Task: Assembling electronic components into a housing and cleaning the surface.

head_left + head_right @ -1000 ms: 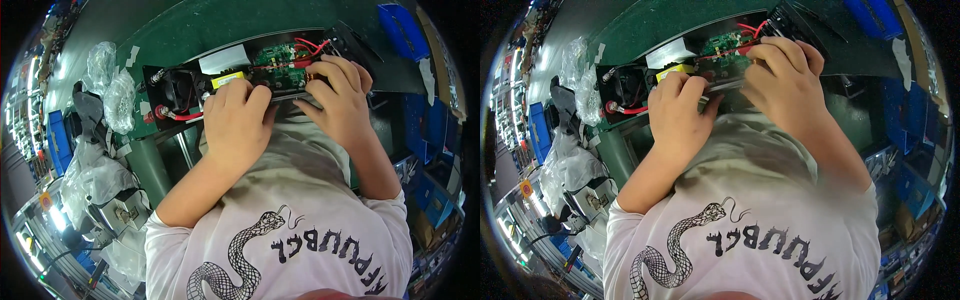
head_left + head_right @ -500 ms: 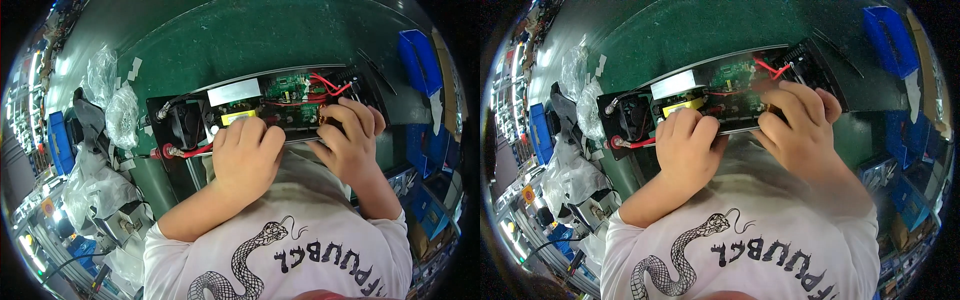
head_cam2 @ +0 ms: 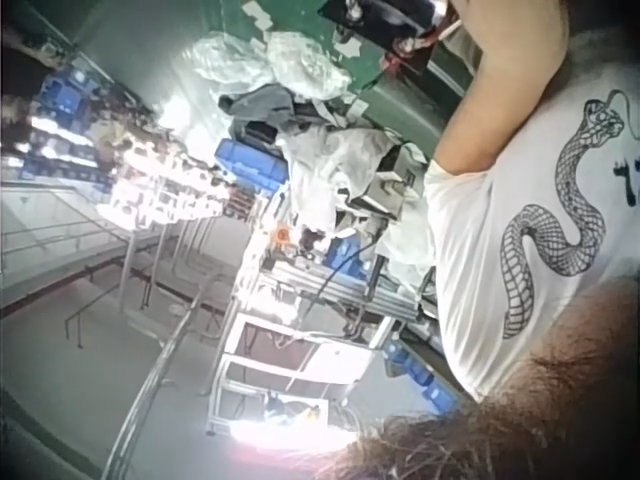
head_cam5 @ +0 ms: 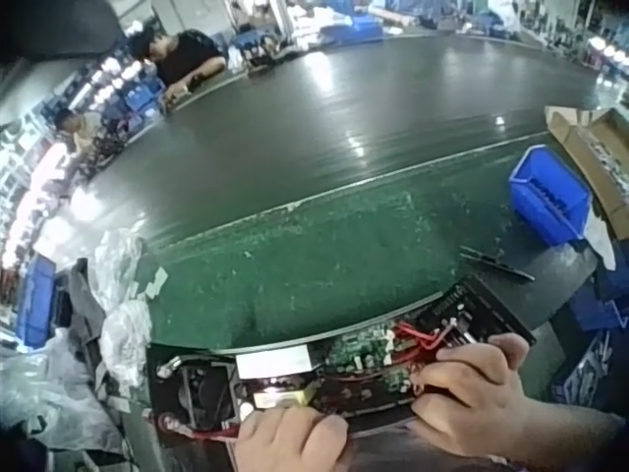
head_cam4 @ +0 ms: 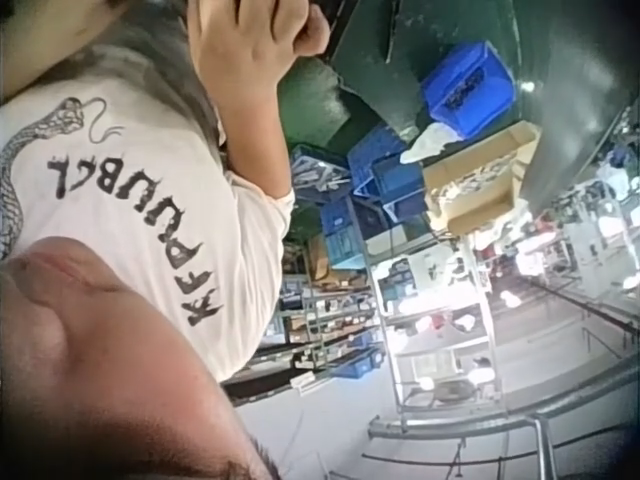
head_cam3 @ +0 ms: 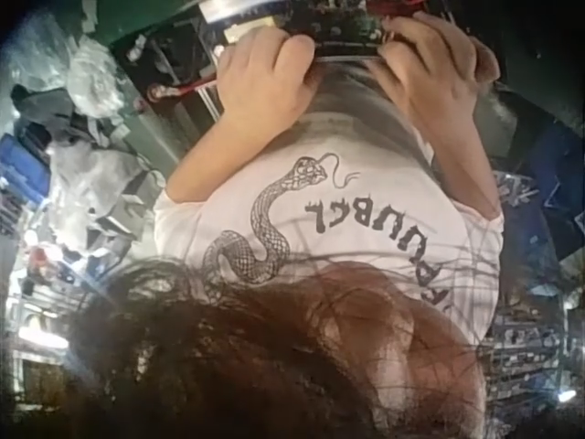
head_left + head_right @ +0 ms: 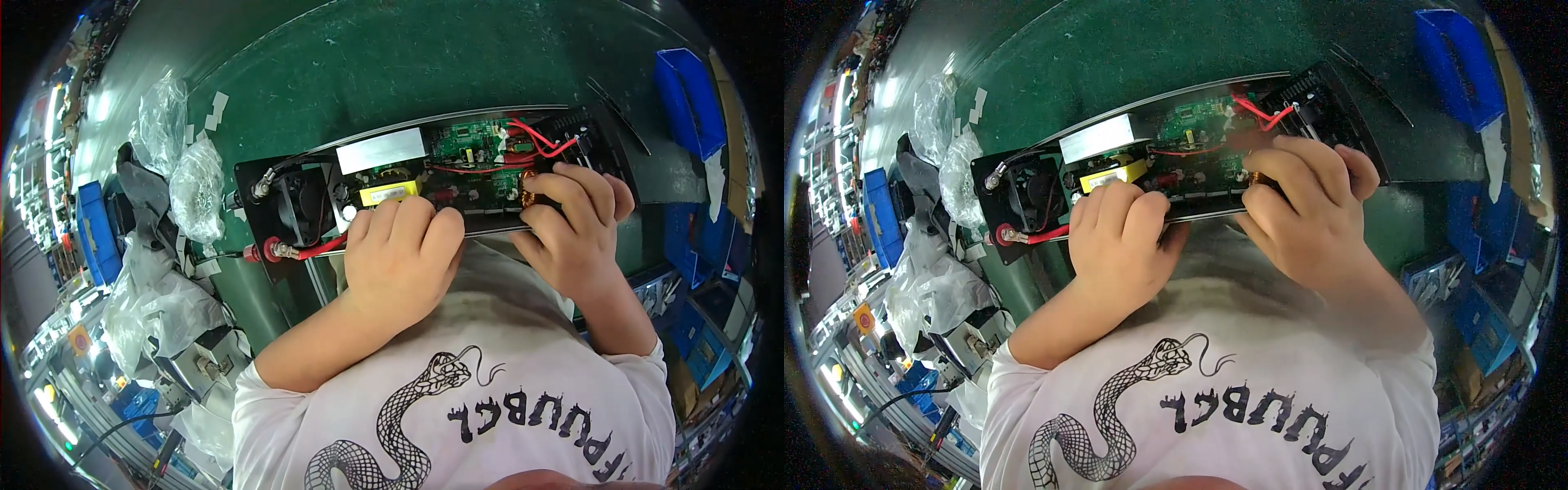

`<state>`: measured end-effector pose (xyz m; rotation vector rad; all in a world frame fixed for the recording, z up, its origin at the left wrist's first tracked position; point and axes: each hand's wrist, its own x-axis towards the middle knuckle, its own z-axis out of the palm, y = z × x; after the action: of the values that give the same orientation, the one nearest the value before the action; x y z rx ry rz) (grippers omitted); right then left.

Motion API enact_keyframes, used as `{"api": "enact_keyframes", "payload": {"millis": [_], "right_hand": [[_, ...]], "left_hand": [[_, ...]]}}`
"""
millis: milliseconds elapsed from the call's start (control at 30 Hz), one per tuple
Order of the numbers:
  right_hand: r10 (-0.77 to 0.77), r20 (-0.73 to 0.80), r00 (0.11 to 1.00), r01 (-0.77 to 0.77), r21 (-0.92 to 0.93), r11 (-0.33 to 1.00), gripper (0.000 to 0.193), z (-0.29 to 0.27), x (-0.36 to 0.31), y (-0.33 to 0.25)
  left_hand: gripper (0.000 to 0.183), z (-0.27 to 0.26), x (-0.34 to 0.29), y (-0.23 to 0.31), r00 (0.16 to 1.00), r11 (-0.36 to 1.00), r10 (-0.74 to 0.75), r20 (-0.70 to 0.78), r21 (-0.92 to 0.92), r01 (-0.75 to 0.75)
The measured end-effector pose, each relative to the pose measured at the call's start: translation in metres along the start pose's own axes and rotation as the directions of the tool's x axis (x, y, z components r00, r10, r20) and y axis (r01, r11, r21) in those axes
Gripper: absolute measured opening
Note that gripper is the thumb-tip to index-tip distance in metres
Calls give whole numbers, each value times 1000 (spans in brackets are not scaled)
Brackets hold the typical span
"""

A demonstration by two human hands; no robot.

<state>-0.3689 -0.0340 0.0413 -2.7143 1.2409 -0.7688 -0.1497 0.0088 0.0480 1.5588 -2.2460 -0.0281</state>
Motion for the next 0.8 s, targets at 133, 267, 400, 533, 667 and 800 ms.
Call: {"api": "enact_keyframes", "payload": {"millis": [133,267,400,533,667,800], "right_hand": [[14,16,1000,-13,-33,999,31,-3,3,-7],[9,59,998,-2,-118,993,23,-3,10,-21],[11,172,985,13,-140,990,14,-8,16,-26],[-25,164,986,45,-119,992,8,-3,15,-24],[-82,144,986,96,-91,991,8,-1,11,-21],[-117,126,985,128,-87,988,7,-1,13,-19]], "left_hand": [[26,-3,5,6,996,995,85,-15,62,-84],[27,-10,18,10,985,998,55,162,10,-57],[23,-7,12,8,985,995,104,141,-5,-104],[18,-9,10,9,991,995,91,99,20,-93],[14,-6,7,15,996,996,65,63,51,-68],[13,-8,11,15,995,998,48,86,41,-51]]}}
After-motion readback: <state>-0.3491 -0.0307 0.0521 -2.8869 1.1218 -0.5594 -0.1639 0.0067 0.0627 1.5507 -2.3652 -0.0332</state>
